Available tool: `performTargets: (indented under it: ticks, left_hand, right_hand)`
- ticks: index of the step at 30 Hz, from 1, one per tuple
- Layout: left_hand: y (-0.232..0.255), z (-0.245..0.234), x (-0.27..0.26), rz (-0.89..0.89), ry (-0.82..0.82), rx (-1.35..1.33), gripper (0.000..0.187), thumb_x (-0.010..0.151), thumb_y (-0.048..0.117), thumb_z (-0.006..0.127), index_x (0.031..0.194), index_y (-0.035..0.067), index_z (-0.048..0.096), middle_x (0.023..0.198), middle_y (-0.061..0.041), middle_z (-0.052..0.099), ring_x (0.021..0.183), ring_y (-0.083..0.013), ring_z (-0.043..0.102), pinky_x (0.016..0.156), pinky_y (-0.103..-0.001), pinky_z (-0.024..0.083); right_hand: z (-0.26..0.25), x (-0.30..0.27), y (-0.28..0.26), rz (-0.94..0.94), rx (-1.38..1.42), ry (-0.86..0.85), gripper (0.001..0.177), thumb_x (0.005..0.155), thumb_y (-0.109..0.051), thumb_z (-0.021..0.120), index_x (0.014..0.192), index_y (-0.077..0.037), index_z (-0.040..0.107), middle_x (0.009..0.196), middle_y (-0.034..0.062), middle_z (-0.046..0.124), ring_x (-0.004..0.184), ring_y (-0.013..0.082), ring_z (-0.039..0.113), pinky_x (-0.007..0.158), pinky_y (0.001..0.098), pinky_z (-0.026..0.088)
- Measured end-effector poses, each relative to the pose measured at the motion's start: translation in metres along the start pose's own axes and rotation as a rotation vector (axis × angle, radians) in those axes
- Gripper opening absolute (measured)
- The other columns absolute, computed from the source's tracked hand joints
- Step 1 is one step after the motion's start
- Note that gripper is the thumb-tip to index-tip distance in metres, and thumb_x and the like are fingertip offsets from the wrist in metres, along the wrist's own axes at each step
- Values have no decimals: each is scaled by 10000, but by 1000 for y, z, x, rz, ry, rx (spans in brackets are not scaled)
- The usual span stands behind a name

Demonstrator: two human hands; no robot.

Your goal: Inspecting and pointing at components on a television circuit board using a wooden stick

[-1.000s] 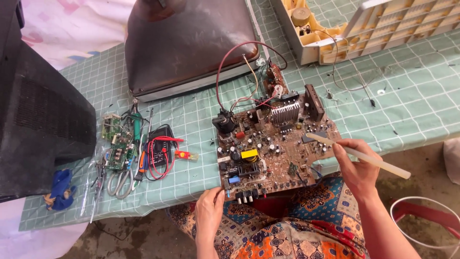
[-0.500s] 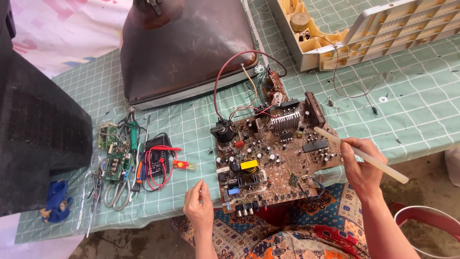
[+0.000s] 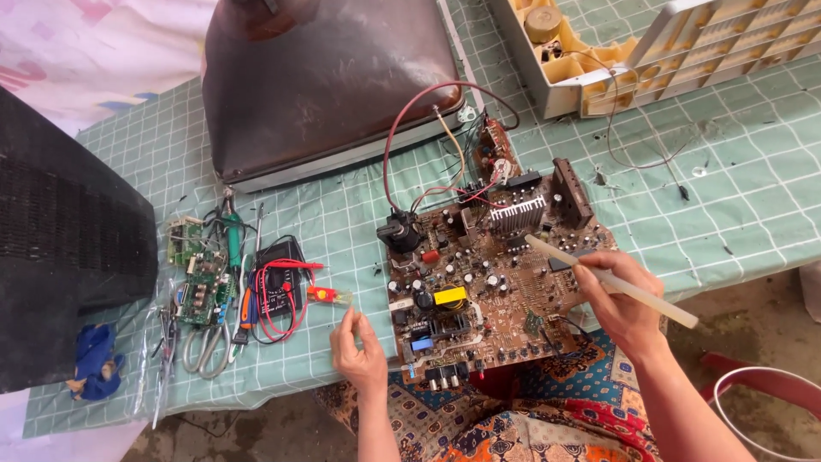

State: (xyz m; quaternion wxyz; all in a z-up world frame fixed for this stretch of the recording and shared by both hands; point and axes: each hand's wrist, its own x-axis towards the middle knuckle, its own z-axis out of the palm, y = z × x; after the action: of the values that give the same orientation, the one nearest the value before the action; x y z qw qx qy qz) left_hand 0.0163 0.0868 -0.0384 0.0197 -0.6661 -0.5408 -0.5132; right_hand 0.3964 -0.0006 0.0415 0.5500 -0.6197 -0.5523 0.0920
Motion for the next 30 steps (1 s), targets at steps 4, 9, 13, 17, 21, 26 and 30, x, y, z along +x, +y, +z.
performTargets:
  ticks: [4, 9, 13, 17, 21, 26, 30]
  left_hand:
    - [-14, 10, -8, 78, -20, 67, 281, 1048, 231, 589, 1188, -1, 664, 985, -104, 741, 899, -222, 693, 813, -323, 598]
    - [-34, 22, -19, -4, -41, 53, 293, 982, 194, 688, 1243, 65, 718, 1020, -100, 716, 893, -269, 675, 775, -386, 559]
    - [-40, 24, -20, 36, -34, 106, 303, 979, 225, 695, 1245, 80, 700, 1060, -106, 686, 950, -309, 667, 815, -418, 548]
    - [-42, 26, -23, 29, -31, 112, 298, 960, 215, 703, 1226, 81, 708, 1068, -116, 673, 971, -329, 667, 831, -440, 552]
    - [-49, 32, -29, -1, -48, 122, 288, 958, 233, 691, 1224, 125, 712, 1092, -78, 661, 995, -291, 663, 852, -411, 551]
    - [-38, 22, -22, -53, -104, 105, 267, 982, 219, 661, 1225, 116, 700, 1089, -94, 648, 1011, -296, 647, 846, -420, 542]
    - [-21, 8, -10, -111, -186, 102, 258, 1018, 204, 611, 1237, 89, 686, 1071, -127, 656, 1019, -298, 640, 862, -421, 529]
  right_hand:
    - [13, 0, 0, 3, -19, -43, 173, 954, -61, 740, 1105, 18, 706, 926, 126, 736, 727, 171, 698, 631, 260, 566]
    - [33, -5, -21, 10, -27, 17, 103, 920, -93, 834, 1007, -59, 790, 821, 134, 739, 743, 294, 714, 675, 388, 559]
    - [44, -13, -37, -10, -27, -20, 116, 915, -113, 837, 1017, -83, 791, 828, 118, 742, 744, 287, 714, 682, 378, 566]
    - [49, -18, -62, 6, 85, -90, 81, 955, -102, 779, 1030, -77, 798, 800, 123, 725, 714, 241, 685, 679, 383, 551]
    - [58, -29, -75, 1, 124, -207, 74, 941, -124, 752, 994, -97, 797, 820, 112, 750, 737, 262, 718, 707, 377, 569]
    - [79, -31, -117, -71, 135, -299, 81, 902, -141, 779, 959, -88, 798, 801, 116, 764, 729, 279, 736, 694, 391, 589]
    - [97, -24, -134, -147, 104, -365, 102, 927, -128, 754, 978, -43, 777, 814, 184, 755, 758, 371, 737, 689, 455, 592]
